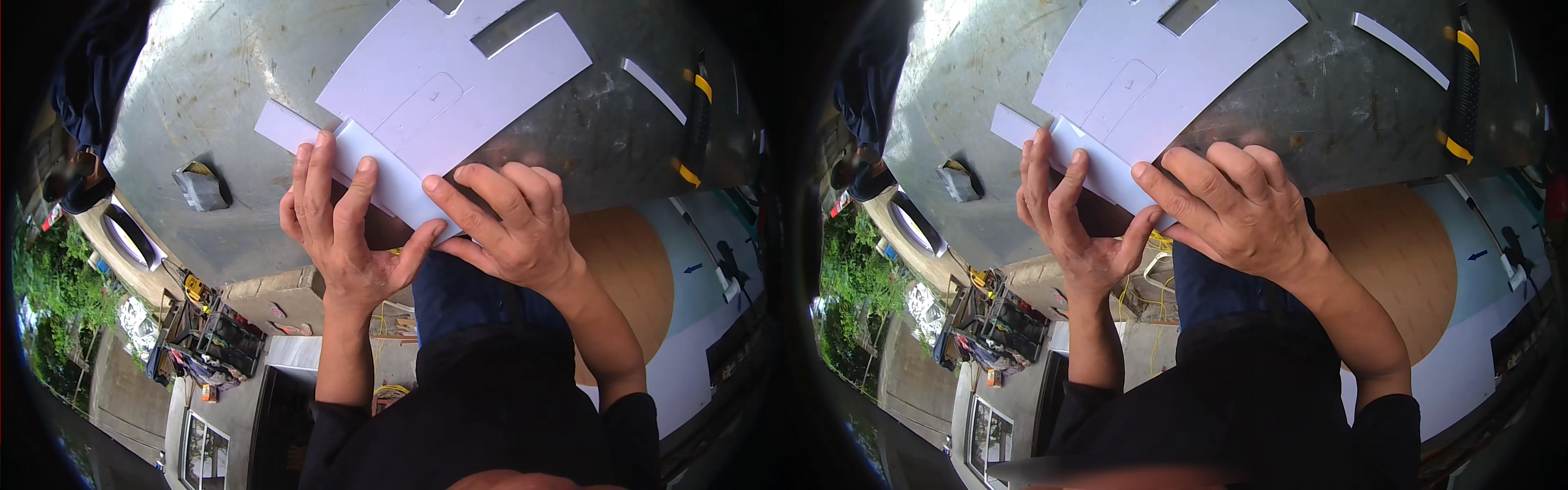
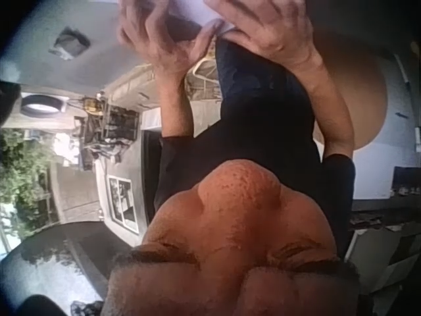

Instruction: Cutting out a complex shape from a white vinyl or paper template using a utility knife on a metal table.

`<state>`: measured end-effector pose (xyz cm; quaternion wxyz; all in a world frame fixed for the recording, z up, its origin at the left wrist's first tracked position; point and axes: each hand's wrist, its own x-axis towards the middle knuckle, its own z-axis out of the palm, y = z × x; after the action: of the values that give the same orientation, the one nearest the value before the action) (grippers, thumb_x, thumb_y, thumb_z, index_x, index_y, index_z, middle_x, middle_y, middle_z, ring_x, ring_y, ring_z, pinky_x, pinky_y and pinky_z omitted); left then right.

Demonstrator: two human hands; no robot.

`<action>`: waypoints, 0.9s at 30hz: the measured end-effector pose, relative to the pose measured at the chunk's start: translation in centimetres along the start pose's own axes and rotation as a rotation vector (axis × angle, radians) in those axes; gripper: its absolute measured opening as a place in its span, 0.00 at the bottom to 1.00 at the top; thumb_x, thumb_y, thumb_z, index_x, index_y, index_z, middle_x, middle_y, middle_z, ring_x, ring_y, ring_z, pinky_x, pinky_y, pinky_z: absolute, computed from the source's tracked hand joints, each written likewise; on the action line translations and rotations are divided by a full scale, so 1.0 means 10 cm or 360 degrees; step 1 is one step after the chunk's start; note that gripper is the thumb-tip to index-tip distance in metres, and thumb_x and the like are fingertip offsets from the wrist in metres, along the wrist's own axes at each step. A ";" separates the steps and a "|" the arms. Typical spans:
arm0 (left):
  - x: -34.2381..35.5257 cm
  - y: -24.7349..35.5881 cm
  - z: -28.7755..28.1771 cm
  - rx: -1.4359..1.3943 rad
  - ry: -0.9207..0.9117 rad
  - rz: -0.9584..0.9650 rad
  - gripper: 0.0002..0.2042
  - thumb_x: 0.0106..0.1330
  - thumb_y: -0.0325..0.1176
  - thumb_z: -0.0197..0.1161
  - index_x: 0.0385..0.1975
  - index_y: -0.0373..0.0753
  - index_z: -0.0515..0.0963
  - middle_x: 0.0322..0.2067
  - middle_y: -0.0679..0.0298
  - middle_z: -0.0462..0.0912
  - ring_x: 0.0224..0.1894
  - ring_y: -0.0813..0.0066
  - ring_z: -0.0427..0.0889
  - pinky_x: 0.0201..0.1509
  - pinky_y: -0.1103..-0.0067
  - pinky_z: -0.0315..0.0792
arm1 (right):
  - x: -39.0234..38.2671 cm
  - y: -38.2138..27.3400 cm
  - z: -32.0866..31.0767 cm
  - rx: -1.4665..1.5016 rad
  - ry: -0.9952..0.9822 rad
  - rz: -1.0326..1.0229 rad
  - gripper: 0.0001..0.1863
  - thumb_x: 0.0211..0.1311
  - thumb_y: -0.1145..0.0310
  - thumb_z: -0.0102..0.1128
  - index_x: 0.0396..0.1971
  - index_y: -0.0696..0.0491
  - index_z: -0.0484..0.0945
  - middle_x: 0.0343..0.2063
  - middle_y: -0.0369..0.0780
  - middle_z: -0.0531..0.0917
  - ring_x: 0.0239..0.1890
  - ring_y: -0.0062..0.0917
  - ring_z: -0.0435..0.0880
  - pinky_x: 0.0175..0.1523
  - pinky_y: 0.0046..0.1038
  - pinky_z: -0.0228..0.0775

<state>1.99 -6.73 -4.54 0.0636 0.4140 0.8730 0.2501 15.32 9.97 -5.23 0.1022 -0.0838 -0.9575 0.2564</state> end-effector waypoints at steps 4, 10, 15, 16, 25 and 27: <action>-0.03 -0.04 0.04 0.0038 0.0058 -0.0009 0.41 0.54 0.64 0.76 0.63 0.44 0.74 0.70 0.45 0.70 0.75 0.48 0.65 0.74 0.61 0.51 | 0.02 -0.01 -0.03 0.0029 -0.0026 0.0013 0.37 0.44 0.49 0.77 0.60 0.38 0.84 0.54 0.25 0.79 0.53 0.23 0.70 0.57 0.29 0.65; -0.05 -0.04 0.08 0.0052 0.0097 -0.0009 0.41 0.54 0.66 0.74 0.62 0.45 0.75 0.70 0.46 0.71 0.74 0.50 0.67 0.72 0.63 0.52 | 0.00 -0.01 -0.03 0.0013 -0.0039 0.0022 0.34 0.48 0.51 0.76 0.60 0.38 0.84 0.54 0.25 0.79 0.52 0.23 0.70 0.56 0.28 0.64; -0.04 -0.03 0.07 0.0050 0.0082 -0.0014 0.41 0.54 0.66 0.75 0.62 0.45 0.75 0.70 0.46 0.71 0.74 0.50 0.67 0.72 0.63 0.52 | 0.00 -0.01 -0.02 0.0010 -0.0028 0.0033 0.33 0.49 0.52 0.76 0.60 0.38 0.84 0.53 0.25 0.78 0.53 0.22 0.70 0.56 0.27 0.64; -0.04 -0.03 0.07 0.0041 0.0091 -0.0014 0.41 0.54 0.66 0.75 0.62 0.45 0.75 0.69 0.46 0.71 0.74 0.50 0.67 0.72 0.63 0.52 | 0.00 -0.01 -0.02 0.0012 -0.0023 0.0034 0.33 0.49 0.52 0.75 0.60 0.38 0.84 0.53 0.24 0.78 0.53 0.21 0.70 0.56 0.27 0.63; -0.04 -0.03 0.06 0.0042 0.0084 -0.0015 0.41 0.54 0.66 0.75 0.61 0.44 0.75 0.69 0.46 0.71 0.73 0.49 0.67 0.73 0.63 0.52 | -0.02 -0.01 0.01 0.0008 0.0014 0.0041 0.31 0.50 0.52 0.75 0.58 0.38 0.85 0.53 0.24 0.78 0.52 0.20 0.69 0.57 0.27 0.62; -0.04 -0.03 0.05 0.0045 0.0084 -0.0012 0.41 0.54 0.66 0.75 0.61 0.44 0.75 0.69 0.46 0.71 0.73 0.49 0.67 0.73 0.62 0.51 | -0.01 -0.01 0.01 0.0003 0.0019 0.0039 0.31 0.50 0.52 0.74 0.59 0.38 0.85 0.53 0.24 0.78 0.52 0.20 0.69 0.57 0.27 0.62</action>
<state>2.20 -6.96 -5.19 0.0357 0.4047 0.8793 0.2484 15.41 9.79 -5.23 0.1048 -0.0970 -0.9555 0.2580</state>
